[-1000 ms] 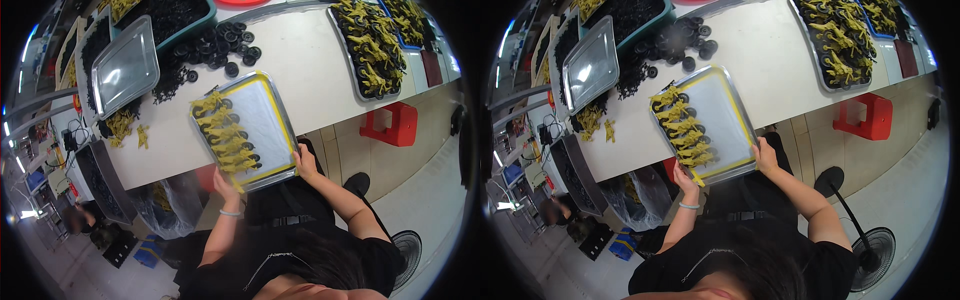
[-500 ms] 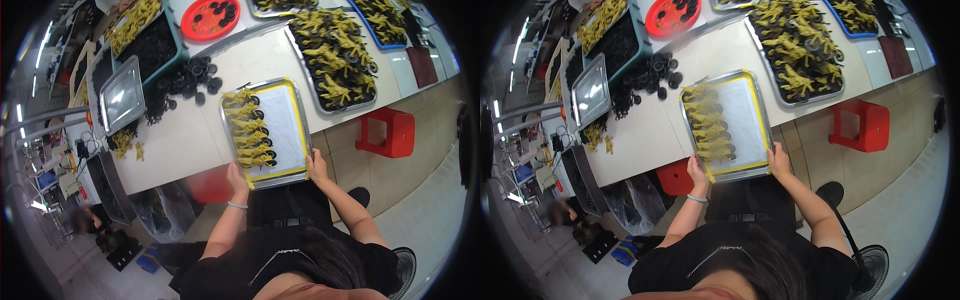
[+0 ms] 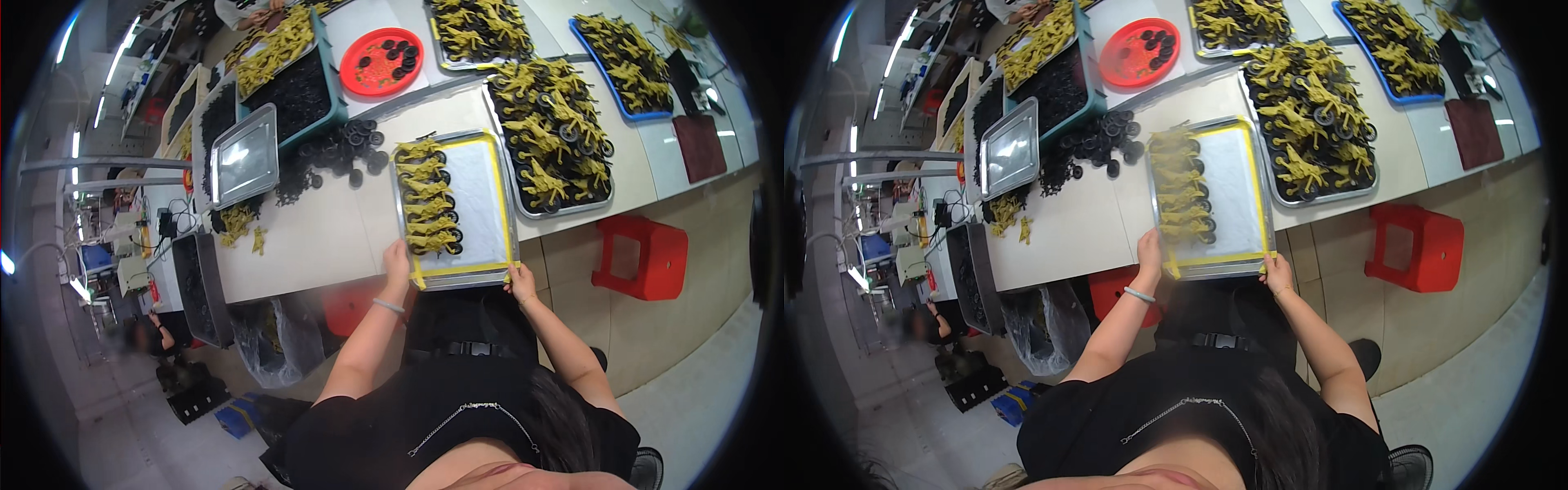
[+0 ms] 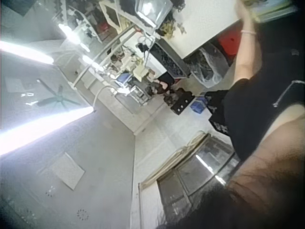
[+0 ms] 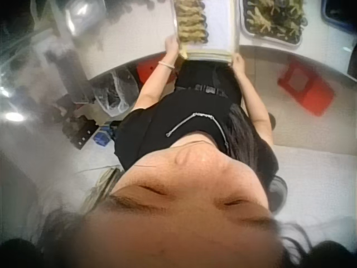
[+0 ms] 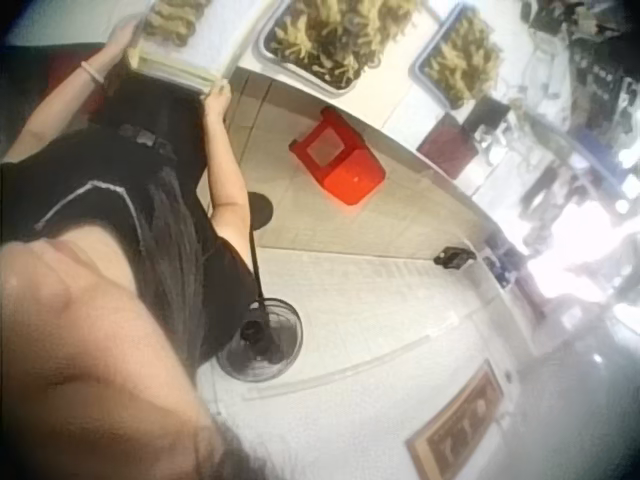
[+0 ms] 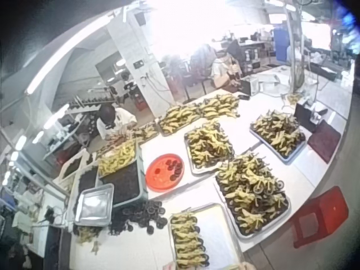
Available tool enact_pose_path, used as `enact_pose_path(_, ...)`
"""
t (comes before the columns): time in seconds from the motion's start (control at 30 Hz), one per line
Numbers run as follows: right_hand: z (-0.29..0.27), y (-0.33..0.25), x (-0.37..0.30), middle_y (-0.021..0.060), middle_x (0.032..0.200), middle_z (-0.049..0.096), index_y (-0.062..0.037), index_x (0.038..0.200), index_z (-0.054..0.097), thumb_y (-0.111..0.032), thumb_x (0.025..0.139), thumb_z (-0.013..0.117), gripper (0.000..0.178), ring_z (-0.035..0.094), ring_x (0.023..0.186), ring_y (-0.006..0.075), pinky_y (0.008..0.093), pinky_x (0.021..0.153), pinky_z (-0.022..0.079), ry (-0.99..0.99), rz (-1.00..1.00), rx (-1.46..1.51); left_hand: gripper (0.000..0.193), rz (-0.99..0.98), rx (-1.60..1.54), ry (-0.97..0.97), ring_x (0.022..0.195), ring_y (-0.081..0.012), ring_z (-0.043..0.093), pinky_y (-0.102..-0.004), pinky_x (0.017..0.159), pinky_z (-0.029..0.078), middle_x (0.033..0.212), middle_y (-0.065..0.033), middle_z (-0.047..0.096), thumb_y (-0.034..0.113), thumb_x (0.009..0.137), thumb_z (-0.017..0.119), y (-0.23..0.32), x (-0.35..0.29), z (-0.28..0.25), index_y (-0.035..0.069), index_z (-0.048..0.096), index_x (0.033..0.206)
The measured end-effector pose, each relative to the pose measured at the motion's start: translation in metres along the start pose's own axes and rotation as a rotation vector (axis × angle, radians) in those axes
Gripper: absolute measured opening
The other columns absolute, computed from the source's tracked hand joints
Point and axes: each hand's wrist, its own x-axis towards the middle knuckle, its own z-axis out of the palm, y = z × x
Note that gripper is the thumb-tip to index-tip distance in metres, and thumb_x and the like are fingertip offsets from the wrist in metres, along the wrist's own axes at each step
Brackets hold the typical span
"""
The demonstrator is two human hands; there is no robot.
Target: Assembling plastic toy motorcycle components at a production workstation.
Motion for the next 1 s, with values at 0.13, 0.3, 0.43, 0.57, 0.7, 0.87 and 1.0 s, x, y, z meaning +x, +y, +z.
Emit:
enact_pose_path(0.13, 0.009, -0.015, 0.008, 0.0063, 0.067, 0.057, 0.0011, 0.094, 0.055, -0.032, 0.097, 0.049, 0.034, 0.054, 0.044, 0.0115, 0.0227, 0.038, 0.043, 0.124, 0.042, 0.068, 0.036, 0.537, 0.462, 0.054, 0.114, -0.0364, 0.047, -0.0456, 0.097, 0.035, 0.122, -0.0198, 0.051, 0.015, 0.086, 0.053, 0.054, 0.060, -0.012, 0.004, 0.055, 0.121)
enact_pose_path(0.3, 0.018, -0.016, 0.007, 0.0061, 0.064, 0.054, -0.0008, 0.088, 0.051, -0.035, 0.096, 0.052, 0.035, 0.053, 0.042, 0.0116, 0.0228, 0.037, 0.043, 0.280, 0.077, 0.104, 0.046, 0.849, 0.889, 0.037, 0.133, -0.0327, 0.031, -0.0630, 0.105, 0.017, 0.137, -0.0099, 0.044, 0.020, 0.084, 0.058, 0.124, 0.181, 0.000, 0.012, 0.049, 0.129)
enact_pose_path(0.43, 0.034, -0.011, 0.012, 0.0041, 0.066, 0.055, -0.0052, 0.092, 0.048, -0.036, 0.095, 0.052, 0.031, 0.052, 0.043, 0.0103, 0.0221, 0.037, 0.042, 0.455, 0.046, 0.145, 0.042, 0.972, 0.985, -0.074, 0.135, -0.0325, 0.029, -0.0629, 0.106, 0.015, 0.138, -0.0093, 0.044, 0.034, 0.088, 0.054, 0.140, 0.236, 0.005, 0.017, 0.055, 0.126)
enact_pose_path(0.57, 0.052, -0.026, 0.020, 0.0059, 0.068, 0.057, -0.0027, 0.101, 0.044, -0.021, 0.096, 0.051, 0.020, 0.052, 0.045, 0.0106, 0.0227, 0.040, 0.043, 0.530, -0.097, 0.060, 0.040, 0.993, 0.966, -0.083, 0.133, -0.0315, 0.031, -0.0624, 0.106, 0.017, 0.135, -0.0085, 0.046, 0.036, 0.089, 0.052, 0.128, 0.255, -0.003, 0.018, 0.056, 0.125)
enact_pose_path(0.7, 0.093, -0.078, 0.026, 0.0080, 0.075, 0.061, -0.0019, 0.119, 0.041, -0.014, 0.095, 0.051, 0.029, 0.054, 0.049, 0.0105, 0.0237, 0.043, 0.044, 0.621, -0.200, -0.131, 0.044, 0.979, 1.000, -0.056, 0.133, -0.0284, 0.031, -0.0605, 0.106, 0.019, 0.136, -0.0063, 0.045, 0.035, 0.089, 0.052, 0.112, 0.261, -0.027, 0.012, 0.055, 0.126)
enact_pose_path(0.87, 0.110, -0.103, 0.042, 0.0128, 0.080, 0.065, -0.0066, 0.133, 0.037, -0.012, 0.093, 0.052, 0.043, 0.058, 0.053, 0.0135, 0.0287, 0.050, 0.047, 0.569, -0.137, -0.355, 0.049, 0.967, 1.014, -0.081, 0.138, -0.0229, 0.024, -0.0568, 0.109, 0.017, 0.145, -0.0029, 0.035, 0.030, 0.089, 0.052, 0.105, 0.261, -0.046, 0.006, 0.048, 0.132)
enact_pose_path(1.0, 0.098, -0.091, 0.062, 0.0179, 0.081, 0.065, -0.0070, 0.133, 0.037, -0.017, 0.090, 0.055, 0.048, 0.063, 0.060, 0.0254, 0.0367, 0.059, 0.049, 0.568, -0.151, -0.519, 0.052, 0.911, 0.983, -0.079, 0.139, -0.0250, 0.022, -0.0578, 0.109, 0.016, 0.146, -0.0046, 0.034, 0.028, 0.089, 0.052, 0.105, 0.232, -0.072, 0.007, 0.043, 0.135)
